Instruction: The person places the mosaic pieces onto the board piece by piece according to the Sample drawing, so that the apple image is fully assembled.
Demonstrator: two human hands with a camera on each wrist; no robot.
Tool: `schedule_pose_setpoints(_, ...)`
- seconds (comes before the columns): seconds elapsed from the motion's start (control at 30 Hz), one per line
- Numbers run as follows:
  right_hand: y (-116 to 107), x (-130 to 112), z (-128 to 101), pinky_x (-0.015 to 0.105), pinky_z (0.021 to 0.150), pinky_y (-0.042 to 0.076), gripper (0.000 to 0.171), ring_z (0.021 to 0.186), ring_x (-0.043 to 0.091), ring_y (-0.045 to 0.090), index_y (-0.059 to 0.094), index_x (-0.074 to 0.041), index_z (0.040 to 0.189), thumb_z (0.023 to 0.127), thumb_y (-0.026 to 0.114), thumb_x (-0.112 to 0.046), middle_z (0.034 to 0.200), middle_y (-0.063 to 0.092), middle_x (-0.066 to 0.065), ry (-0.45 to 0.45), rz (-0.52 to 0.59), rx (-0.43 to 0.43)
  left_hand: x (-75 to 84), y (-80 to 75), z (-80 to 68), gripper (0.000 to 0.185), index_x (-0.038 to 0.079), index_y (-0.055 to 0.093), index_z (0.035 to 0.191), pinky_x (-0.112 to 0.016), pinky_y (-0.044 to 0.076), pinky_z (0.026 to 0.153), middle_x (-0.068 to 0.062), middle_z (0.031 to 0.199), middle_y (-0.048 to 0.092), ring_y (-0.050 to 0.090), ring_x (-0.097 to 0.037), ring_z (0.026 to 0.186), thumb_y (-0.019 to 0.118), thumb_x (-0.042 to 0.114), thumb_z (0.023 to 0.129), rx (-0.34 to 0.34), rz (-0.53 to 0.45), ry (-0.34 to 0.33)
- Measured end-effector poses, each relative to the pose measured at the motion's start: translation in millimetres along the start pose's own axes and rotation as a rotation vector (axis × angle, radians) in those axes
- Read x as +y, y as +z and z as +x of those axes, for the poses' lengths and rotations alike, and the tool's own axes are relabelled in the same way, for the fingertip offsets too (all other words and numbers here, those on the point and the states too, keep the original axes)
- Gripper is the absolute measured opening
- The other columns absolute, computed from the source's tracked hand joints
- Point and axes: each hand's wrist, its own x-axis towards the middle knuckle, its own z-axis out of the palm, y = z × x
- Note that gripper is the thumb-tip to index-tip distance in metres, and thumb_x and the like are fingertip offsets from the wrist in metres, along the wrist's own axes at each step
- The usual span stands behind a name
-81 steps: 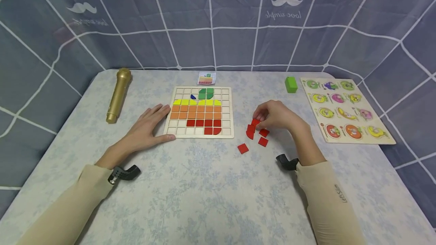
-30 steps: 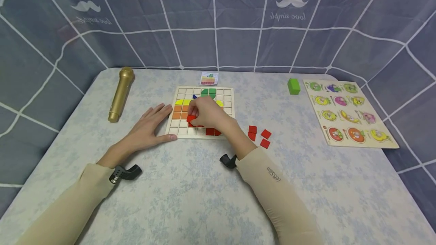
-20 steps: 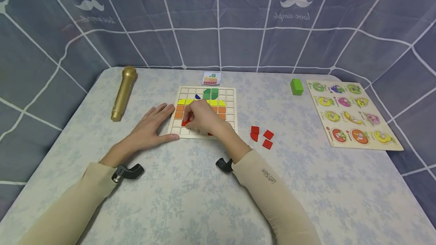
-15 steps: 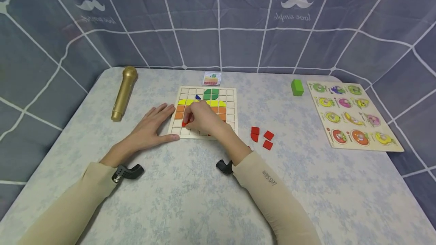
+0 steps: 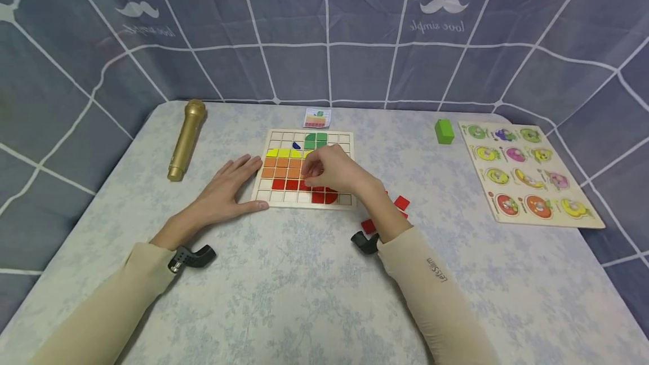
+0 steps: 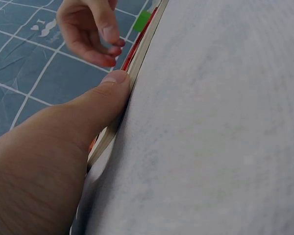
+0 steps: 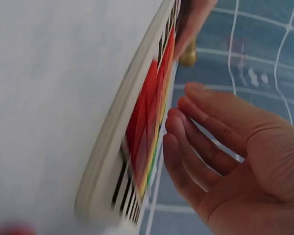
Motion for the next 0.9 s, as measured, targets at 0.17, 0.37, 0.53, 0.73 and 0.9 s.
schedule_pose_setpoints(0.17,-22,20,-18,0.037,0.086,0.064,0.018,0.087,0.018,0.069,0.08,-0.006,0.106,0.09,0.085,-0.012,0.094,0.076,0.002,0.029,-0.012,-0.001,0.5,0.2,0.6,0.109,0.006,0.027,0.167,-0.052,0.006,0.135,-0.014,0.174,0.028,0.014,-0.033,0.164,0.078,0.059,0.087,0.002,0.003,0.004)
schedule_pose_setpoints(0.37,-42,44,-42,0.038,0.086,0.063,0.02,0.091,0.021,0.068,0.079,-0.007,0.109,0.091,0.084,-0.015,0.097,0.076,0.004,0.13,-0.049,0.009,1.1,-0.4,1.1,0.109,0.006,0.026,0.167,-0.052,0.006,0.135,-0.014,0.174,0.028,0.014,-0.033,0.164,0.078,0.059,0.087,-0.003,0.005,0.008)
schedule_pose_setpoints(0.53,-49,57,-60,0.034,0.08,0.06,0.02,0.093,0.022,0.069,0.079,-0.008,0.109,0.09,0.084,-0.013,0.1,0.077,0.004,0.194,-0.09,-0.002,1.0,-0.8,1.8,0.109,0.006,0.026,0.168,-0.053,0.006,0.135,-0.013,0.174,0.028,0.014,-0.033,0.164,0.077,0.06,0.087,-0.008,0.006,0.008)
schedule_pose_setpoints(0.73,-59,66,-77,0.033,0.081,0.06,0.023,0.092,0.022,0.069,0.079,-0.009,0.108,0.087,0.087,-0.012,0.1,0.077,0.004,0.233,-0.093,-0.044,1.9,-0.2,1.7,0.11,0.006,0.026,0.168,-0.052,0.005,0.135,-0.013,0.174,0.027,0.013,-0.033,0.164,0.077,0.06,0.087,-0.01,0.004,0.004)
schedule_pose_setpoints(0.9,-68,71,-86,0.033,0.081,0.059,0.022,0.091,0.02,0.068,0.079,-0.008,0.105,0.085,0.088,-0.008,0.097,0.076,0.005,0.252,-0.123,-0.079,2.3,0.2,0.9,0.109,0.005,0.027,0.167,-0.053,0.006,0.135,-0.014,0.174,0.028,0.014,-0.033,0.164,0.078,0.059,0.087,-0.004,0.003,0.005)
